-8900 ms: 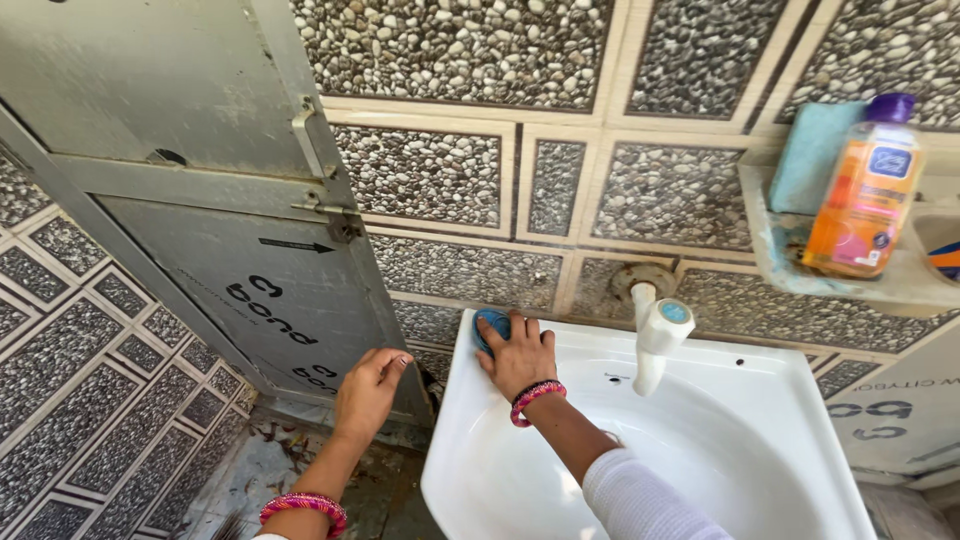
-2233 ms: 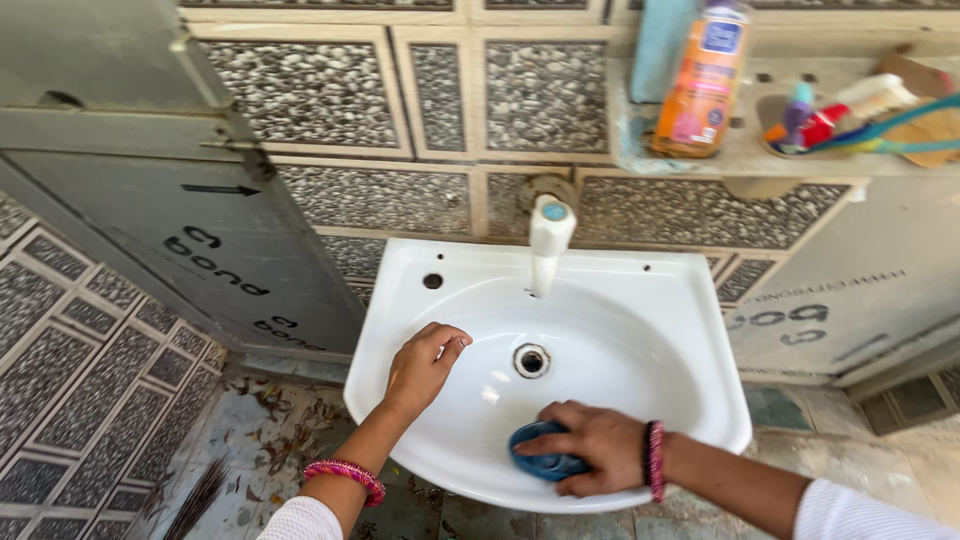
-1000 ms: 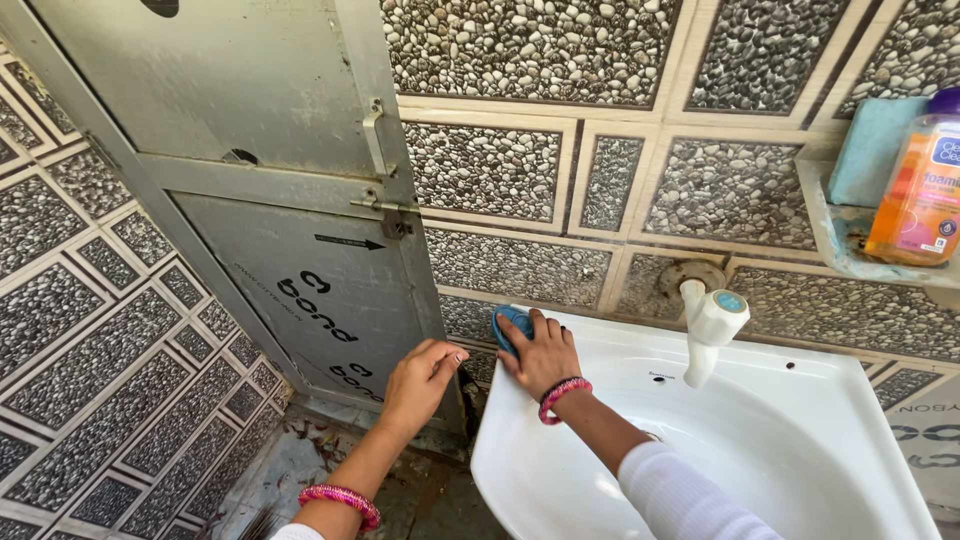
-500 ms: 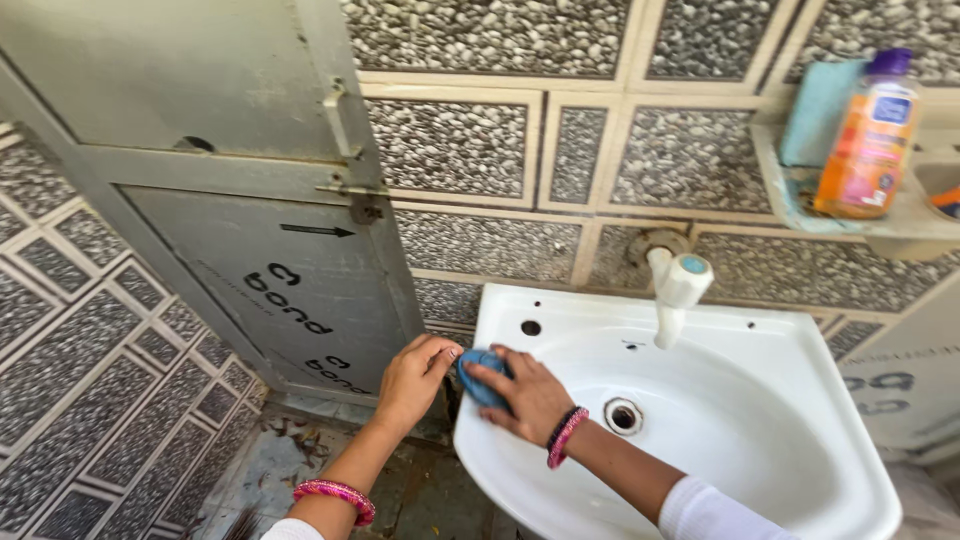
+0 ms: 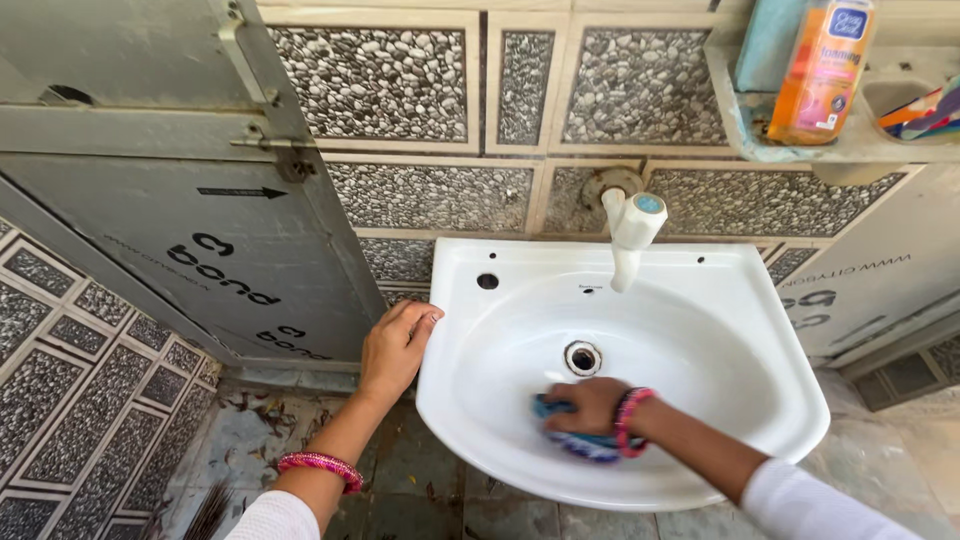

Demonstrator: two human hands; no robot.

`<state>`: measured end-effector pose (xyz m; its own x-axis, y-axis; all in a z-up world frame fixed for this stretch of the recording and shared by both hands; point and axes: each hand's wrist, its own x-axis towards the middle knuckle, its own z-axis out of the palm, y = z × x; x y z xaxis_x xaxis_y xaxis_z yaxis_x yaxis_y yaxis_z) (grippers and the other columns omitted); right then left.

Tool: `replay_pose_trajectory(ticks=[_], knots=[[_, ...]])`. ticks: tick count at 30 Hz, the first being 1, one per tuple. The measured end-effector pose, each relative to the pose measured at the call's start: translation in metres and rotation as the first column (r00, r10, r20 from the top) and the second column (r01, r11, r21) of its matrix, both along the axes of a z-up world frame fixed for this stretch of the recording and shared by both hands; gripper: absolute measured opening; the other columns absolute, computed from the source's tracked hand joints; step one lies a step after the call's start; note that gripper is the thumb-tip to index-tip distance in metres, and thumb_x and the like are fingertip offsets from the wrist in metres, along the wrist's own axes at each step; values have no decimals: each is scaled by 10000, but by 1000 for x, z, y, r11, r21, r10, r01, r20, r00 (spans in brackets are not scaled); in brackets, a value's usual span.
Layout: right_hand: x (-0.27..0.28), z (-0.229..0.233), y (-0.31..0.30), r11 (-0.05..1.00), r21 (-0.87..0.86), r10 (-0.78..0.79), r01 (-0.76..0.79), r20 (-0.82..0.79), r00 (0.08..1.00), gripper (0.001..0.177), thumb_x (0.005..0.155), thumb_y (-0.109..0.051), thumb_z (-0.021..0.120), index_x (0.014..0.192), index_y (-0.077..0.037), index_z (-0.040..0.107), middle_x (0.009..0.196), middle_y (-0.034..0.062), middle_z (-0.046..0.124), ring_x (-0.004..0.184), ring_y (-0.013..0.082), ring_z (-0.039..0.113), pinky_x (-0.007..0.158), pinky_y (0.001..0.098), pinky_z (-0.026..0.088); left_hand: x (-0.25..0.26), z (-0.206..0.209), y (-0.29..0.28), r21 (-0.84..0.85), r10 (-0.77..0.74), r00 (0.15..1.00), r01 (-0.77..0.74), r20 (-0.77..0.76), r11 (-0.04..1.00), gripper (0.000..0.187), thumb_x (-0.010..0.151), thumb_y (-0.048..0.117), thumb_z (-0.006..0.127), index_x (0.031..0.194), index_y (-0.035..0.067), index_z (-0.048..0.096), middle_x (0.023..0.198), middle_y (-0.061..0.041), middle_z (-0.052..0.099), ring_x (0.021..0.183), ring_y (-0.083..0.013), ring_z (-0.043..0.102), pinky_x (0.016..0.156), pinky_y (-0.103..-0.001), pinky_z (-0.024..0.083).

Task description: The person scrubs a white ceramic sink using a blue sponge. They repeatedly wipe the basin, the faucet, and the drain area. The person turns the tap on and off multiple times to rinse the sponge and the sink surface during the cleaning process.

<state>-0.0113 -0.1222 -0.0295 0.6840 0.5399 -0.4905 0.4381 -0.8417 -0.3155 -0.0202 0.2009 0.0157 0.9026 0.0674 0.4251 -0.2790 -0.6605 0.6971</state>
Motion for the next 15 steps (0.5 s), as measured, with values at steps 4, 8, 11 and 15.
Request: replay_pose_trajectory(ticks=[4,8,11,15], knots=[[3,18,-50,943,-326,-71,67,-1,998,613,848,-663,569,1365,-333,591,1057,152,736,1024,360,707,939,478,547,7,10,1,-5,20,1000,-21,-21,1000,130,972,216,649,1003,129,741,988,-32,736,838,-241,712,733,-360,555],[1,26,-70,888,-446,-106,116,47,993,580,874,-657,549,1346,-325,601,1100,124,732,1062,342,706,955,479,559,13,18,-4,-59,30,997,-35,-77,998,141,972,219,642,1001,130,747,991,-25,739,832,-217,721,734,-345,559],[3,22,-67,888,-449,-81,103,69,994,569,879,-659,544,1330,-319,619,1111,128,731,1073,347,699,964,481,555,16,20,-12,-51,24,997,-27,-67,998,150,973,237,645,1006,142,756,989,-20,739,831,-214,718,722,-349,555],[5,7,-45,931,-363,-12,31,55,998,579,861,-667,552,1308,-310,639,1132,130,729,1080,363,692,978,488,538,16,18,-24,-37,38,999,-39,-20,999,154,974,259,650,1015,163,763,1000,-17,734,814,-217,716,715,-350,561]])
